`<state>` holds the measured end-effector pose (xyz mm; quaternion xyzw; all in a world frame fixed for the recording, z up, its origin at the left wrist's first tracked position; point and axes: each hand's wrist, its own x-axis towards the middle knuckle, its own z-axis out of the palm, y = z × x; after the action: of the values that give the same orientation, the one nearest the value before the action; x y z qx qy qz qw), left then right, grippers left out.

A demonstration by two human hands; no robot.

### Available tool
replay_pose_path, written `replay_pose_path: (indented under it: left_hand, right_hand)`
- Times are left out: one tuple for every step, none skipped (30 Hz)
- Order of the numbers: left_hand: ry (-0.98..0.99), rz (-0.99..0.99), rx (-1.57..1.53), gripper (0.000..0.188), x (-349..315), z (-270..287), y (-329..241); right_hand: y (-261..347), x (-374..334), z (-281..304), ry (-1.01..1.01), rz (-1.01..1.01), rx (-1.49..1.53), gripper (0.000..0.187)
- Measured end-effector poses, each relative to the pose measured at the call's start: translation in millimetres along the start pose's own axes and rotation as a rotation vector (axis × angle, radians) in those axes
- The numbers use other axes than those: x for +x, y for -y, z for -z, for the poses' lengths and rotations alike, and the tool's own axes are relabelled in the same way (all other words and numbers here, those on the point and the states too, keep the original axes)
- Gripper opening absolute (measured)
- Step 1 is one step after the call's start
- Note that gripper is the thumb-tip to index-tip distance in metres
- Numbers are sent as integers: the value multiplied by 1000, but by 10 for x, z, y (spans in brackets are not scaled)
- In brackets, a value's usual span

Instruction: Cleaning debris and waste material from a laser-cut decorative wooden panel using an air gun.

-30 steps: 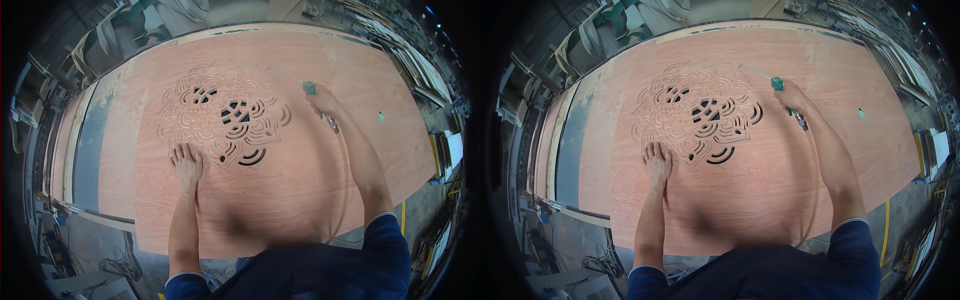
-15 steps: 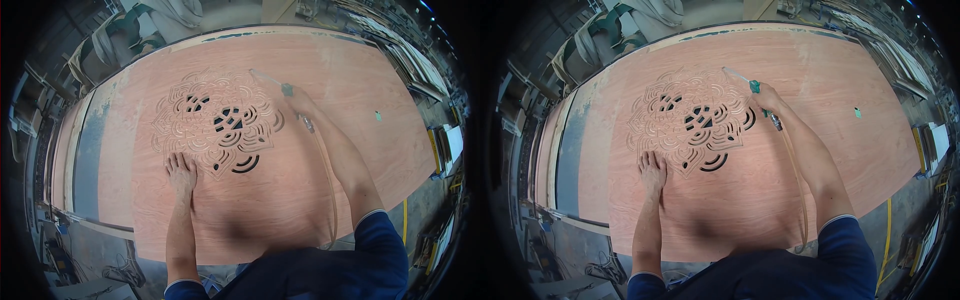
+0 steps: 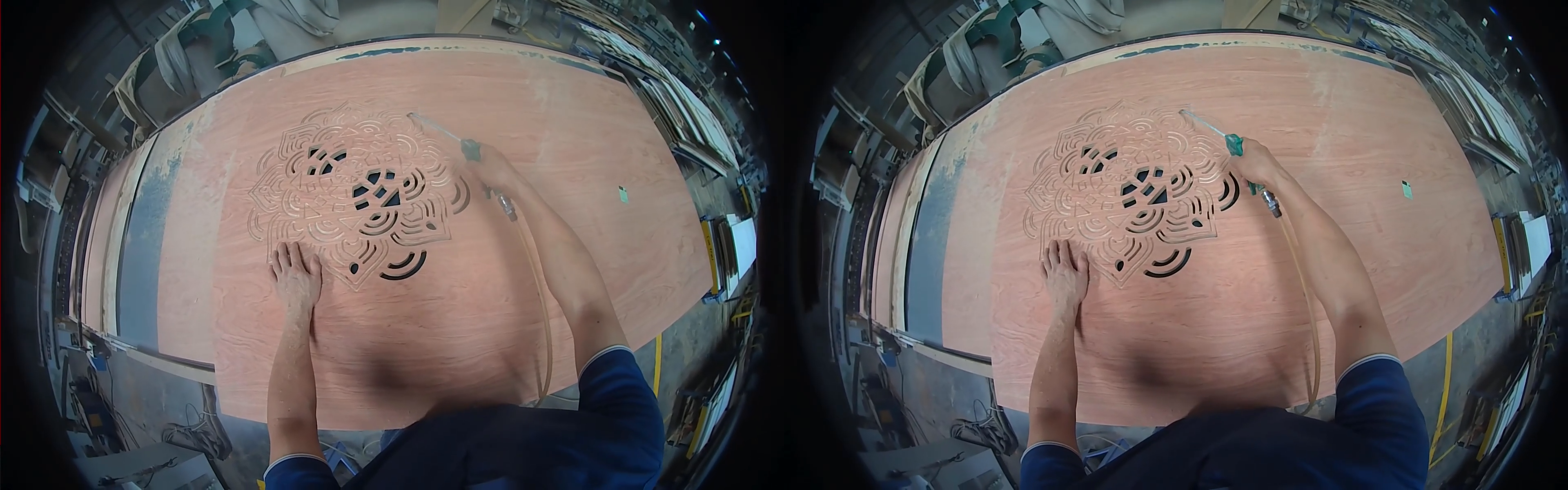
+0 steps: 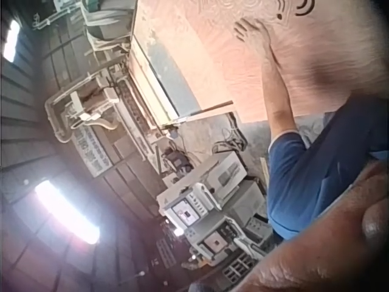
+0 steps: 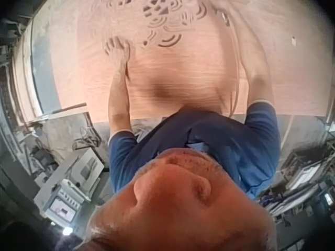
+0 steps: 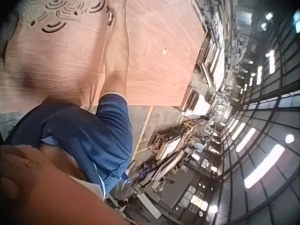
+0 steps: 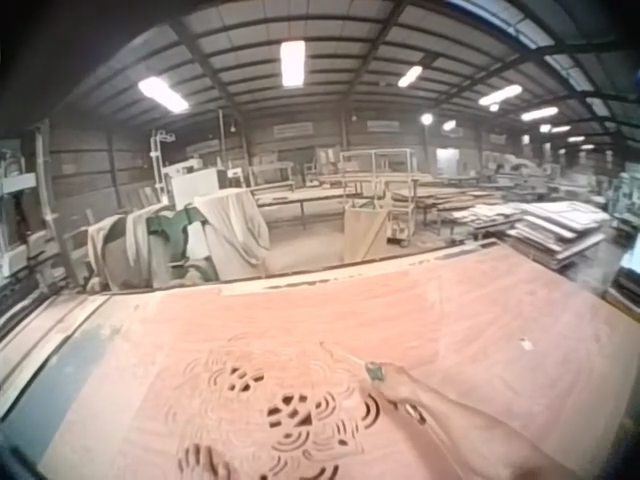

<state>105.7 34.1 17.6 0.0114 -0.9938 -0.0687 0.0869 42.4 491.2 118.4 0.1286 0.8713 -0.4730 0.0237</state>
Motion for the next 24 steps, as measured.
replay_pose_path:
  left_hand:
    - [9,-2,-1,63,-5,-4,-5]
    - [-12,-7,9,62,-17,-14,5]
    - [-30,-13,19,62,-25,-33,14]
    - [-16,-8,19,62,-9,-63,21]
    - [-57,-41,20,60,4,-91,65]
    - [-91,-69,26,59,-19,-109,128]
    - [-111,-71,40,57,-37,-114,130]
    - [-136,-76,52,56,7,-132,79]
    - [-144,-67,29,55,55,-140,55]
    - [-148,-59,5,53,57,-142,46]
    - [-136,-40,14,53,63,-154,47]
    - [-148,-35,45,53,54,-148,92]
    - [-159,-41,66,52,42,-157,100]
    - [-124,-21,50,51,55,-151,68]
    - [-118,-14,54,51,52,-159,88]
    - [-125,-11,49,51,56,-159,104]
    - [-130,-15,40,51,44,-162,93]
    - [-128,-16,40,51,33,-156,80]
    - [-111,-16,49,52,30,-139,65]
    - [-98,-29,49,52,58,-120,13]
    - [-107,-50,32,52,90,-148,16]
    - [-83,-52,71,53,55,-135,111]
    - [-57,-53,103,54,26,-157,132]
    - [-64,-75,90,54,-7,-144,128]
  right_hand:
    - [-14,-2,18,45,-14,-22,13]
    - [-26,2,45,52,-20,-26,13]
    - [-55,-4,96,-14,8,22,12]
    - [-99,-20,160,-78,34,70,11]
    - [-82,-71,256,-58,4,42,12]
    - [-60,-175,384,-28,-28,14,12]
    - [-140,-316,564,-15,-32,-6,14]
    - [-227,-423,783,-8,-32,-27,16]
    - [-272,-534,917,-2,-25,19,20]
    - [-330,-721,1018,2,-24,64,25]
    - [-385,-856,1117,-10,-30,86,29]
    - [-448,-959,1145,-17,-33,114,33]
    - [-507,-1105,1167,-33,-63,144,33]
    - [-552,-1238,1196,-60,-92,172,34]
    - [-577,-1366,1207,-50,-94,171,34]
    - [-590,-1481,1219,-50,-101,165,35]
    - [-627,-1602,1241,-56,-112,158,37]
    - [-669,-1693,1257,-55,-114,158,37]
    - [-717,-1768,1269,-32,-140,135,38]
    - [-748,-1881,1301,-25,-166,109,39]
    - [-779,-1939,1261,-19,-89,109,38]
    - [-779,-1950,1159,-32,-89,164,37]
    - [-759,-1955,1088,-46,-92,212,36]
    - [-815,-1958,1057,-72,-94,211,36]
